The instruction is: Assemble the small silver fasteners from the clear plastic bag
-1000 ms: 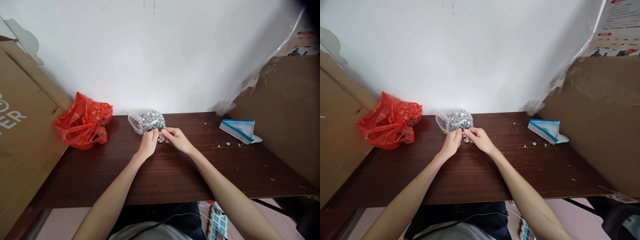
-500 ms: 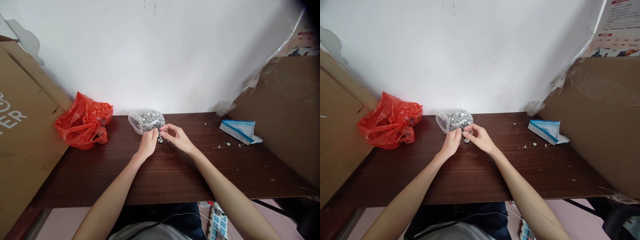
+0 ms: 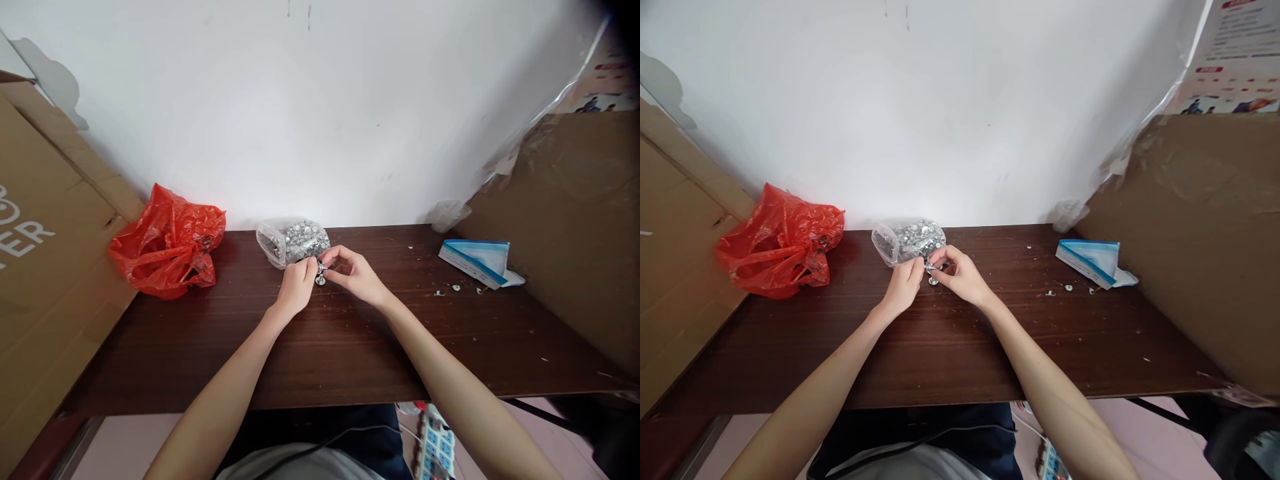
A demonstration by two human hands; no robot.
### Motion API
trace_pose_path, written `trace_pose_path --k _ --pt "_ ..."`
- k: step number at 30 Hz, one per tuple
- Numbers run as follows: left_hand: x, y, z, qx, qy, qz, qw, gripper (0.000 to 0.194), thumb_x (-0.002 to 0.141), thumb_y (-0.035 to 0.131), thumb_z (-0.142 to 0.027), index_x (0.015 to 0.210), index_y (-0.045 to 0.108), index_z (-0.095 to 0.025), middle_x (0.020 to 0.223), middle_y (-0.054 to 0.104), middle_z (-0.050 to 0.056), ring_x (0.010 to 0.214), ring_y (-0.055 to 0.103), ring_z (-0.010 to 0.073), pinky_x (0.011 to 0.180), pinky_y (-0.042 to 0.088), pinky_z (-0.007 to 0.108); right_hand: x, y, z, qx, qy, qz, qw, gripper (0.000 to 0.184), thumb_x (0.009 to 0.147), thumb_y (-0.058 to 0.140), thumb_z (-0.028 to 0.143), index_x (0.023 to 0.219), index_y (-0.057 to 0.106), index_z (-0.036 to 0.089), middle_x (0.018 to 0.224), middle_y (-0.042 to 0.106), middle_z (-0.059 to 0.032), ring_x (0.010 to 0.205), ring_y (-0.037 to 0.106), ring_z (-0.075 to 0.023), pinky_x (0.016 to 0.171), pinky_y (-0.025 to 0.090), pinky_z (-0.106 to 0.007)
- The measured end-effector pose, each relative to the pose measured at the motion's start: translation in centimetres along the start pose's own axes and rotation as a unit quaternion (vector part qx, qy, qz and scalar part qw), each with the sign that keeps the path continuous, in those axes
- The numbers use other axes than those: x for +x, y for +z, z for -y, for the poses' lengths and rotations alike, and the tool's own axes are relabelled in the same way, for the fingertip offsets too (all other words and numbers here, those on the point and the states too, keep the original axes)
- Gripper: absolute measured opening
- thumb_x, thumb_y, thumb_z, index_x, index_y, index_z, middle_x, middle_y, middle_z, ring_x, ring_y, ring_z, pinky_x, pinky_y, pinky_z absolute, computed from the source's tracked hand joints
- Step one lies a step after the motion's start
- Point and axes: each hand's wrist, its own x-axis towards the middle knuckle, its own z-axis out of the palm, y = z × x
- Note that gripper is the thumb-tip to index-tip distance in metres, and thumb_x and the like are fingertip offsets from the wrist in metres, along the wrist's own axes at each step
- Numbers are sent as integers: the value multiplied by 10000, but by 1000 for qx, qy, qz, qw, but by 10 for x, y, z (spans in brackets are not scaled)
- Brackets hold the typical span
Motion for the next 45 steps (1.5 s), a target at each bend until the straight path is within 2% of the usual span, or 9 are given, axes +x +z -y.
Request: trace_pose_path --k 3,8,13,23,28,32,35,41,45 --pt "0 0 0 3 -2 -1 1000 394 942 292 -355 604 416 -195 471 436 -30 488 440 121 512 316 245 0 0 1 11 9 4 1000 259 795 648 367 1000 620 210 1000 628 -70 883 597 -193 687 501 -317" --pt "1 0 1 4 5 0 1000 384 939 298 -356 602 392 -197 467 419 -34 485 424 117 511 307 244 1 -1 -2 -24 -1 -2 1000 195 775 668 362 879 635 200 1062 612 -79 923 589 -200 694 501 -318" --pt "1 0 0 4 0 0 1000 379 937 298 -354 601 383 -199 468 419 -34 487 423 117 515 307 245 1 -1 -2 3 4 9 1000 234 798 651 348 988 624 216 1041 614 -72 930 597 -198 704 509 -317" --pt "1 0 1 -1 -3 -1 1000 371 931 298 -360 602 364 -204 467 413 -37 479 415 113 510 292 241 2 -5 -5 -50 20 19 998 225 843 601 412 911 679 212 1046 628 -73 905 591 -197 723 502 -343" --pt "1 0 1 6 1 0 1000 375 933 301 -347 591 349 -201 485 418 -33 492 407 112 518 282 244 1 -4 -6 -38 25 28 999 201 819 623 368 932 631 202 959 628 -57 885 595 -191 734 501 -342" --pt "2 1 2 24 19 -9 1000 364 929 312 -320 591 356 -193 513 413 -33 507 384 105 529 256 251 0 -2 -6 -7 11 30 999 238 764 680 319 953 587 207 996 610 -55 923 590 -190 734 514 -323" --pt "2 1 3 26 20 -13 999 346 920 326 -299 592 354 -191 522 410 -34 510 378 103 536 250 253 0 -2 -6 -3 20 27 999 252 788 657 352 984 597 205 995 624 -60 936 596 -192 740 521 -322" --pt "2 2 4 28 13 -20 999 309 891 373 -254 590 340 -192 510 403 -42 505 378 101 531 254 248 1 2 -10 65 50 42 996 285 774 675 425 936 608 200 861 633 -37 751 615 -162 636 530 -311" --pt "2 1 2 -11 8 -14 1000 338 916 353 -307 597 353 -193 508 405 -41 500 384 102 518 274 244 1 5 -12 86 46 19 995 302 748 709 425 914 601 197 857 620 -34 708 606 -153 634 542 -321"
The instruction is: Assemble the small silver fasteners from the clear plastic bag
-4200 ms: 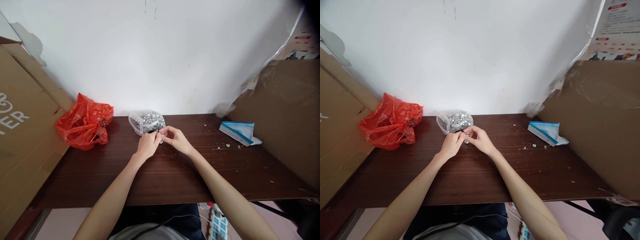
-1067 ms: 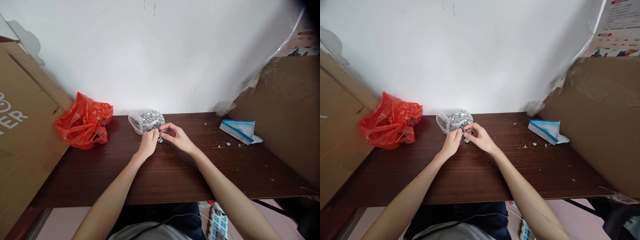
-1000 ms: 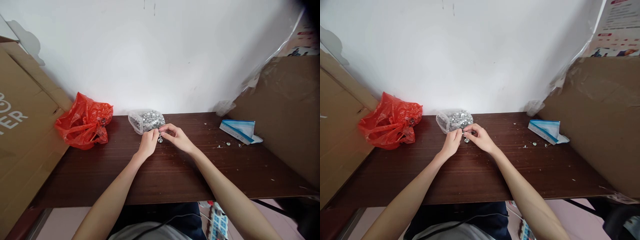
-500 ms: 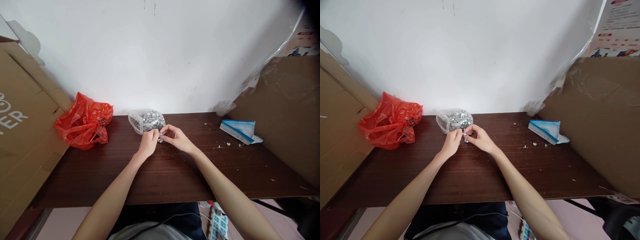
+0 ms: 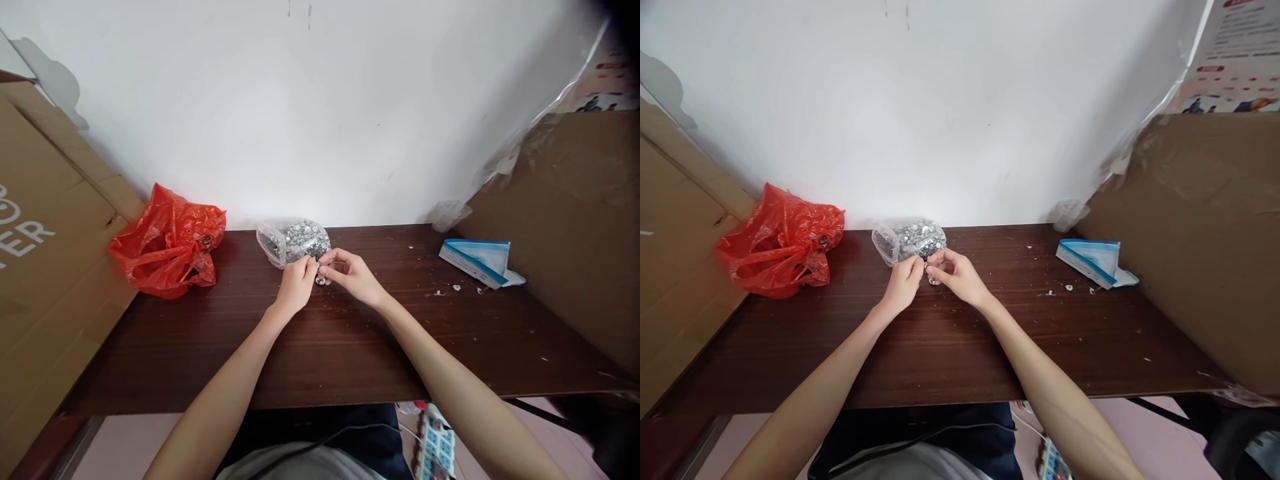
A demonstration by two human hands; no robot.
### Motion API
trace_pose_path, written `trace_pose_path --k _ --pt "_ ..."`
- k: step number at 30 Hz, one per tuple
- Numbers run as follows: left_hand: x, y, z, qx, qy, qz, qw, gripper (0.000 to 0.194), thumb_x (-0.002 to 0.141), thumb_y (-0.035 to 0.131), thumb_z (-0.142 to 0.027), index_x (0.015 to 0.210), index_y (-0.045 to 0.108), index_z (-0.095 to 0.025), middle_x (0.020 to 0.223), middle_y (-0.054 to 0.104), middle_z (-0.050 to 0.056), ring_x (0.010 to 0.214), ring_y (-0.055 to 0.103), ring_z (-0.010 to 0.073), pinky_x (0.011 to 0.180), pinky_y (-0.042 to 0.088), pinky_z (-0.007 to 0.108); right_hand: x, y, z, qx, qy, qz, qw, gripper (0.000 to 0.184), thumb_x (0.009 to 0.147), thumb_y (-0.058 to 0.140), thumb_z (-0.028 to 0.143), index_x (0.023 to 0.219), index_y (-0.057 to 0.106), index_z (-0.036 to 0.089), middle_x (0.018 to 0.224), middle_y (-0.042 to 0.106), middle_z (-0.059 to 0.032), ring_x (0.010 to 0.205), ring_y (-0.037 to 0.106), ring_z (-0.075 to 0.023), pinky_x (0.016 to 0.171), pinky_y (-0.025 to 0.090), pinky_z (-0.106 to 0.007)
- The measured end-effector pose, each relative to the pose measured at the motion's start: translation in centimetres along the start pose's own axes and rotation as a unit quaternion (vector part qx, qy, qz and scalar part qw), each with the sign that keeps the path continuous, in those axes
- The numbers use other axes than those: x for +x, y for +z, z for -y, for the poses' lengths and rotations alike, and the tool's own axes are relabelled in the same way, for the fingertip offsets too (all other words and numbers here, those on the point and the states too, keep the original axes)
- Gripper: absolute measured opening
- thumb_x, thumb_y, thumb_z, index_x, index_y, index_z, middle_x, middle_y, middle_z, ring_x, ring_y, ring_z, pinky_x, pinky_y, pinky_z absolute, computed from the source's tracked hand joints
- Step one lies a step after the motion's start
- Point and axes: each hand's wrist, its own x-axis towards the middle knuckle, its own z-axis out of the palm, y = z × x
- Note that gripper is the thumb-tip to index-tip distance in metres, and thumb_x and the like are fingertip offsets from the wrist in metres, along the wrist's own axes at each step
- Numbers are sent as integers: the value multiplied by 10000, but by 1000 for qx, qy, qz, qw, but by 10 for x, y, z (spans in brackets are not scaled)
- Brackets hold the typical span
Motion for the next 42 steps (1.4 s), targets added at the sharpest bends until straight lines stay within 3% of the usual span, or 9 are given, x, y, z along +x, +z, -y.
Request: trace_pose_path --k 6,11,15,19,25,31,42 --pt "2 1 0 -64 -37 27 997 346 890 442 -426 645 436 -183 514 411 -52 481 385 87 491 303 228 -1 -2 2 -89 -72 -48 992 244 754 716 390 893 629 210 921 612 -50 802 595 -178 747 541 -353" --pt "3 2 -6 -200 -101 89 971 165 860 494 -344 806 501 -188 487 372 -87 392 312 55 402 264 196 -1 -5 9 -62 -112 -67 990 185 795 676 354 926 653 225 992 594 -60 891 601 -195 819 526 -374" --pt "1 2 -10 -270 -142 105 946 76 801 554 -239 826 505 -188 517 386 -89 388 302 36 369 247 169 -1 -7 11 -46 -118 -82 989 172 809 656 336 934 649 219 978 604 -60 918 603 -199 841 517 -380" --pt "2 2 -12 -335 -148 82 927 91 770 561 -189 786 472 -182 553 427 -80 409 329 30 385 294 163 -1 -7 9 -53 -124 -78 988 139 812 646 313 906 647 210 956 608 -52 908 603 -189 825 511 -363" --pt "3 -2 -16 -403 -170 62 897 95 754 462 -129 760 400 -200 460 412 -87 394 334 52 400 315 166 0 -7 4 -116 -61 -76 988 210 824 625 360 942 648 188 949 648 -63 828 600 -179 737 499 -333" --pt "2 1 -15 -374 -147 73 913 155 753 458 -112 802 354 -216 475 456 -93 412 381 66 412 379 167 0 -5 4 -119 -24 -22 992 332 856 564 482 830 657 164 749 655 -36 687 576 -156 656 477 -296" --pt "2 -1 -16 -337 -155 94 924 88 872 464 -212 952 432 -193 622 576 -32 483 552 91 493 525 252 -3 -4 5 -149 -98 -69 982 232 847 621 408 917 667 192 810 656 -45 731 618 -177 702 512 -338"
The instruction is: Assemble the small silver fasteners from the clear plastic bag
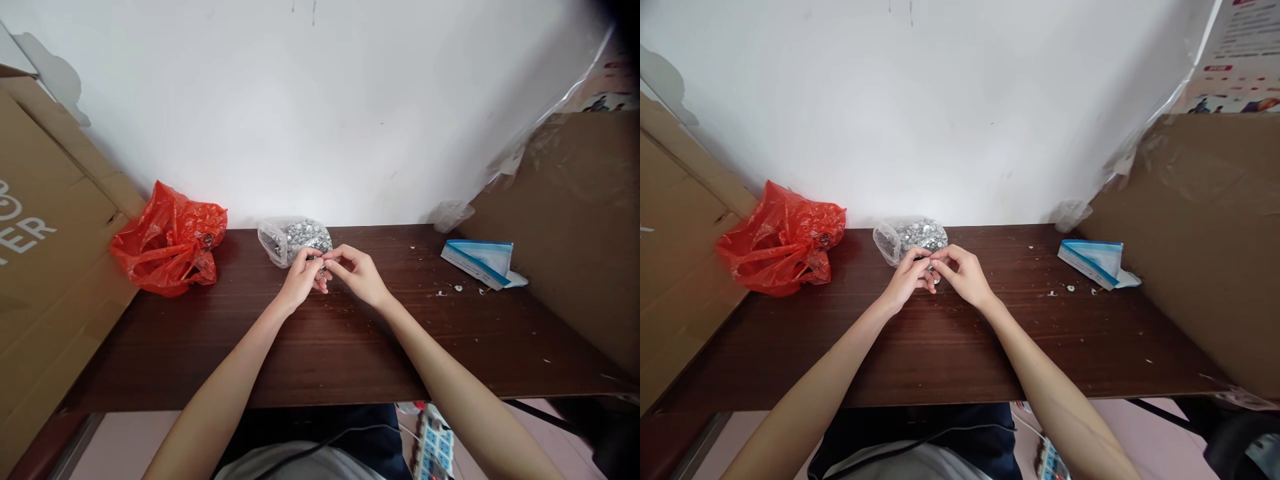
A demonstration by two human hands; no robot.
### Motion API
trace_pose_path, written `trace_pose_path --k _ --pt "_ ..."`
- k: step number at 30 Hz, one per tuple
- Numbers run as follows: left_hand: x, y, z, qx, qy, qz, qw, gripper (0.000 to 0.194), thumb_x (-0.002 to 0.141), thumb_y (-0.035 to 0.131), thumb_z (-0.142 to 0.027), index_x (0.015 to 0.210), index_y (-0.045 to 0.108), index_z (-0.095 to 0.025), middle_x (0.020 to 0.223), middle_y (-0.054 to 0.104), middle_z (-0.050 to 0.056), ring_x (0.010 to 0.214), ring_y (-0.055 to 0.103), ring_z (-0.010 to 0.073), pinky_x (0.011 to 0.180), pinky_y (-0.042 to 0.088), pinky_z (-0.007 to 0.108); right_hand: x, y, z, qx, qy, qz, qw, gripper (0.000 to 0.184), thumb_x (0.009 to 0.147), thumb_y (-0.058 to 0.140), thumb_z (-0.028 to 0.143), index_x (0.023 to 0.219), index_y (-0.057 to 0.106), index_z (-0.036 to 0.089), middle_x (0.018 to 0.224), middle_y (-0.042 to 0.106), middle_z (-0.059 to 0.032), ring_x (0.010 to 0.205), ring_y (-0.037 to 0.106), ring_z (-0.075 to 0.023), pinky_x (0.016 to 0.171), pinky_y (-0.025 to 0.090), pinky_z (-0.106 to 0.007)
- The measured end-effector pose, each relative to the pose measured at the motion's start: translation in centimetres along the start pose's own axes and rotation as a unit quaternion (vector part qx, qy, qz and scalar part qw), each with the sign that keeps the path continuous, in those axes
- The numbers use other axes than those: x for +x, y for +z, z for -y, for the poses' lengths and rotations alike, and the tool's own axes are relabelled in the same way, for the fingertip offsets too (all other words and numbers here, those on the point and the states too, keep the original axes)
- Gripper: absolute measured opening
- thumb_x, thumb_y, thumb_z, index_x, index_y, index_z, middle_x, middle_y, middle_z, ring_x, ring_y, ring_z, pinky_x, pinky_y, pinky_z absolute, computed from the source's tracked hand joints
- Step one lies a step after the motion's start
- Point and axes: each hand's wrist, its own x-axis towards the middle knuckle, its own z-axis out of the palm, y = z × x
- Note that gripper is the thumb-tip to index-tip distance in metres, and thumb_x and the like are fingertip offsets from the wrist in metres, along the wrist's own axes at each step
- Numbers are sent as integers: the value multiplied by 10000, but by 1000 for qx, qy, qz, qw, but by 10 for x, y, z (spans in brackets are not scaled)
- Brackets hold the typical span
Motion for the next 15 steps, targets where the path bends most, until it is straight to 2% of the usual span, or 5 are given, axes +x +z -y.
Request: trace_pose_path --k 5,11,15 --pt "2 -2 4 30 31 -5 999 153 862 509 -188 1007 462 -188 696 579 -22 519 557 72 522 537 231 0 2 -2 49 7 -20 999 218 802 680 384 910 664 196 858 670 -55 780 649 -192 755 537 -362" --pt "1 -2 4 62 59 -1 996 145 852 531 -225 990 500 -191 716 576 -9 500 527 68 377 413 141 1 1 -4 82 32 -32 996 233 764 717 389 883 673 193 857 690 -59 784 661 -200 767 554 -380" --pt "2 -2 5 60 52 -11 997 143 846 536 -247 975 505 -194 731 583 -3 538 548 80 357 398 127 1 1 -5 90 31 -40 995 226 751 730 380 874 682 196 857 689 -56 814 665 -203 789 556 -381"
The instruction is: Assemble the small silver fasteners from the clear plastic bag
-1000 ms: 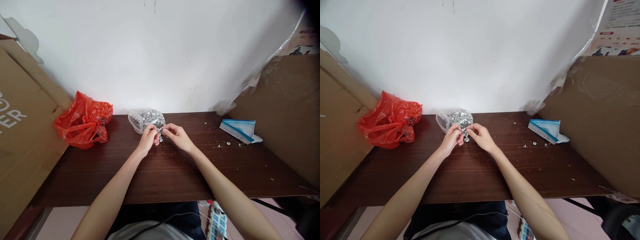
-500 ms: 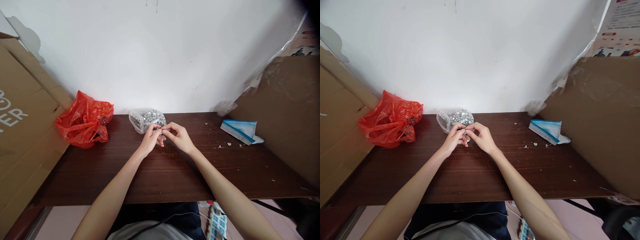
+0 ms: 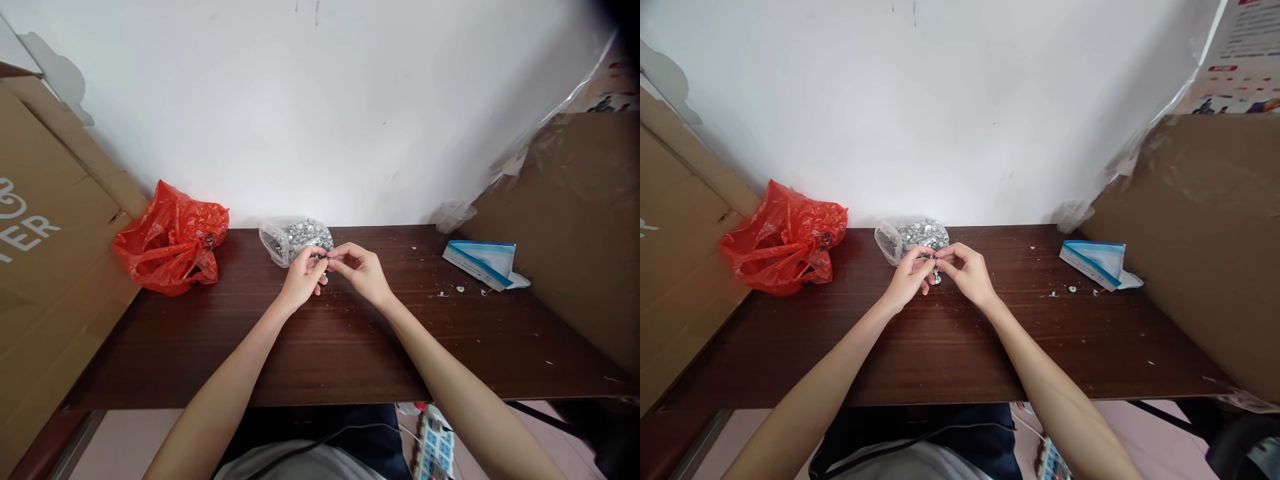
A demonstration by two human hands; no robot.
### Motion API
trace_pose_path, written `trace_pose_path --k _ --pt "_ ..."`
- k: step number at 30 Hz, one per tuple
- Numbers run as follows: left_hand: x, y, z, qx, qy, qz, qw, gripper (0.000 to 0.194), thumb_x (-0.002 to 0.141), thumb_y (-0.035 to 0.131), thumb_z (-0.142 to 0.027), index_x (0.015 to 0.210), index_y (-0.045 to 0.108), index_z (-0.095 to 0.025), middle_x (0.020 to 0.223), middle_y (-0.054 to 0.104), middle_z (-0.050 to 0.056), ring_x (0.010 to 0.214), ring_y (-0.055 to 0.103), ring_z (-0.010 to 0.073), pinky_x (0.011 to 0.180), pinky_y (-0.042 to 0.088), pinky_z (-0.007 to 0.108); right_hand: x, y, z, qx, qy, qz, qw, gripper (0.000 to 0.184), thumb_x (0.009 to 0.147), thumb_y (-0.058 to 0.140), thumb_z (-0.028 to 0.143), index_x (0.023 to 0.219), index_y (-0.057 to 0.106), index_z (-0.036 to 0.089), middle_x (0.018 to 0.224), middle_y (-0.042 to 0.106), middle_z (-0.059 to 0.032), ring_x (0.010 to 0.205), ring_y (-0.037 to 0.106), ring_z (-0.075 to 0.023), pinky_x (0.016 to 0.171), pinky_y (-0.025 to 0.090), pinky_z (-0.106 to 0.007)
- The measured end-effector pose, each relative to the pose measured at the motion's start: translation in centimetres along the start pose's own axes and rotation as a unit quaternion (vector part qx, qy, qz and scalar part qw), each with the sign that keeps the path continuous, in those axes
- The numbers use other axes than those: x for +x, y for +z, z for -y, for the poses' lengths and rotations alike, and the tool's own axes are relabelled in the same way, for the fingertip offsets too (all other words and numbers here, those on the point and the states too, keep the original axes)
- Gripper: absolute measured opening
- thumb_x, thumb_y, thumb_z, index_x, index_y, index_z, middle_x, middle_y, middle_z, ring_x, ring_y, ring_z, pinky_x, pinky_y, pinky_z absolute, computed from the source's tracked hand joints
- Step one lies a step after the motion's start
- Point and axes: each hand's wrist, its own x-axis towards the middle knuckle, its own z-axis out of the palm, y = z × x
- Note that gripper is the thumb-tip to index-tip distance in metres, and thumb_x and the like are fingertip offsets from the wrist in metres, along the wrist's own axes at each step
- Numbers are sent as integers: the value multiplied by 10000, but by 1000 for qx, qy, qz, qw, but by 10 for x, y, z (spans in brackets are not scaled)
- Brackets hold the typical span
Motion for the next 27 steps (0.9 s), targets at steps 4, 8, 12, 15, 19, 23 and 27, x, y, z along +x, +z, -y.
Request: trace_pose_path --k 4,8,12,15,19,23,27 --pt "1 0 2 13 -1 -8 1000 141 831 544 -238 958 506 -190 730 605 1 523 547 76 350 391 121 0 1 2 16 6 5 1000 206 762 716 370 850 683 186 796 675 -41 719 660 -180 727 562 -361" --pt "0 0 2 26 2 -8 1000 144 824 544 -224 959 511 -186 733 603 1 529 552 74 351 389 116 -1 0 5 -16 -2 3 1000 173 799 678 344 867 673 186 822 670 -44 698 654 -173 708 557 -359" --pt "-1 1 3 33 -11 -6 999 143 797 569 -195 926 510 -180 762 592 5 545 564 79 344 384 120 -2 0 6 -88 -36 9 995 143 834 634 338 869 671 204 897 663 -59 804 644 -196 738 544 -365" --pt "0 0 4 33 -29 -4 999 157 772 602 -179 901 515 -170 770 585 10 550 567 83 348 387 130 -2 0 7 -117 -59 15 991 132 851 612 329 869 669 211 888 652 -59 829 627 -200 727 532 -353" --pt "-1 0 3 9 -47 -10 999 155 751 634 -172 859 524 -154 747 572 8 554 541 75 369 398 140 -3 0 10 -132 -91 31 987 102 865 593 290 852 662 217 878 635 -50 820 613 -190 726 513 -340" --pt "-2 1 0 -10 -51 -10 999 139 741 637 -163 848 549 -144 732 552 1 544 493 60 385 398 148 -4 1 11 -120 -108 46 986 93 873 578 261 869 662 221 898 625 -44 830 609 -183 739 505 -337" --pt "-1 1 1 -20 -22 -17 999 148 736 651 -199 839 560 -145 777 543 4 539 486 55 388 378 159 -3 0 11 -106 -95 31 989 119 866 592 299 936 651 223 932 630 -51 826 611 -185 751 515 -349"
